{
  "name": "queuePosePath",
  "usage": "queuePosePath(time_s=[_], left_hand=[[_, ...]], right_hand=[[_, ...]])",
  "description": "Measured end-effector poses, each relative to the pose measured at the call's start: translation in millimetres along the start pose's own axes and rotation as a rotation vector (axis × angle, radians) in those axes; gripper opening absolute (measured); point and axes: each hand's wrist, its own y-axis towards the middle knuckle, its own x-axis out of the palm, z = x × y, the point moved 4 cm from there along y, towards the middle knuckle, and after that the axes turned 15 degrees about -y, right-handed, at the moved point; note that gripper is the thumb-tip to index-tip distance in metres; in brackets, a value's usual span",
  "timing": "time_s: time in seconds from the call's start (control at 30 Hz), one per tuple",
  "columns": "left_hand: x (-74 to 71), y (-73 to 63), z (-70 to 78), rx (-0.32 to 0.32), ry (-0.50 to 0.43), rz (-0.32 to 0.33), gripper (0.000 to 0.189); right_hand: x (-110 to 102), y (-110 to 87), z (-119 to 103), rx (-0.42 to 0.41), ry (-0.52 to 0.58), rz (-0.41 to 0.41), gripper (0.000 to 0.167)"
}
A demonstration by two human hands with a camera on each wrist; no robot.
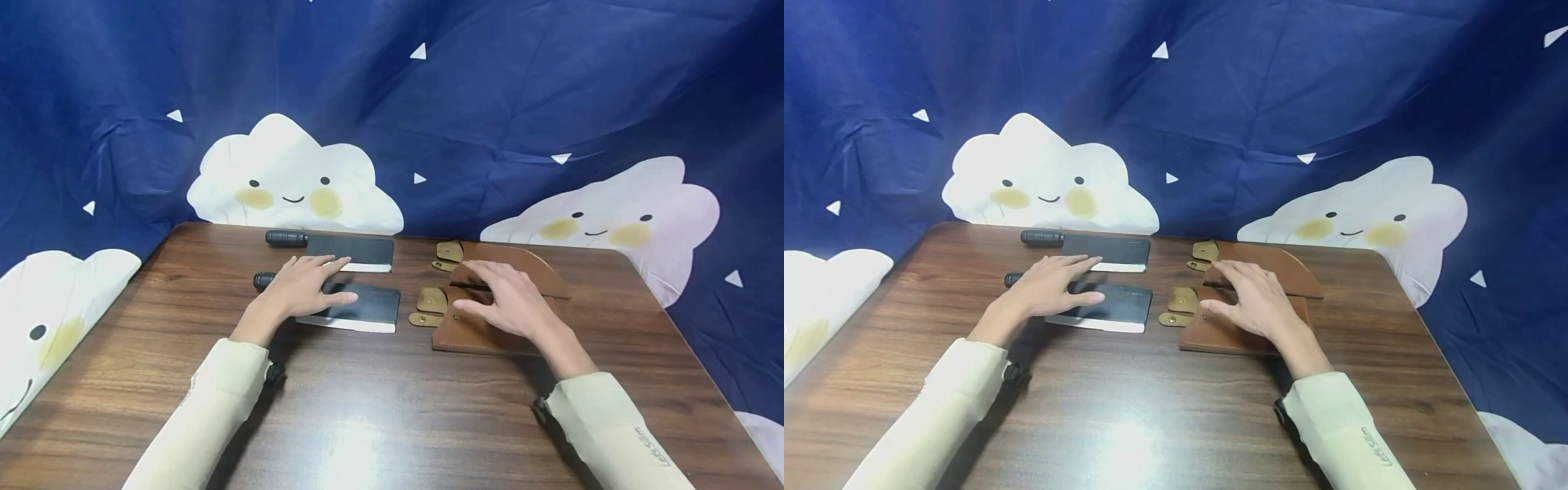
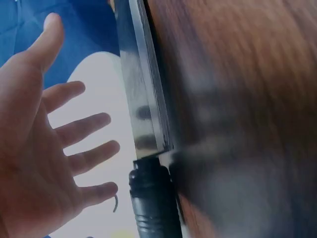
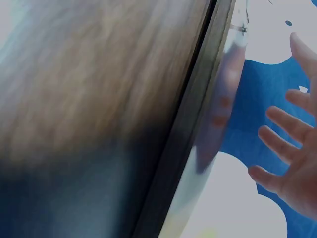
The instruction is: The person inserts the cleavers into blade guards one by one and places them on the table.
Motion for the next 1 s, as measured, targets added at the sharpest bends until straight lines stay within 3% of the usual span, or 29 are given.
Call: queuePosePath(time_s=[0.2, 0.53, 0.83, 1.0], left_hand=[[-2.5, -4.0, -12.4, 0.026, -0.015, 0.013, 0.084], [-8.2, -12.1, -37.7, -0.049, -0.124, 0.024, 0.086], [-11.9, -13.3, -52.8, -0.059, -0.253, 0.038, 0.072], [-17.0, -15.6, -62.2, -0.081, -0.272, 0.068, 0.064]], right_hand=[[3.7, -6.2, 4.2, -0.028, 0.033, -0.085, 0.090], [6.2, -16.4, 11.1, -0.048, 0.061, -0.198, 0.097], [7.3, -24.6, 16.3, -0.050, 0.041, -0.229, 0.102], [7.5, -26.7, 18.1, -0.067, 0.018, -0.221, 0.107]])
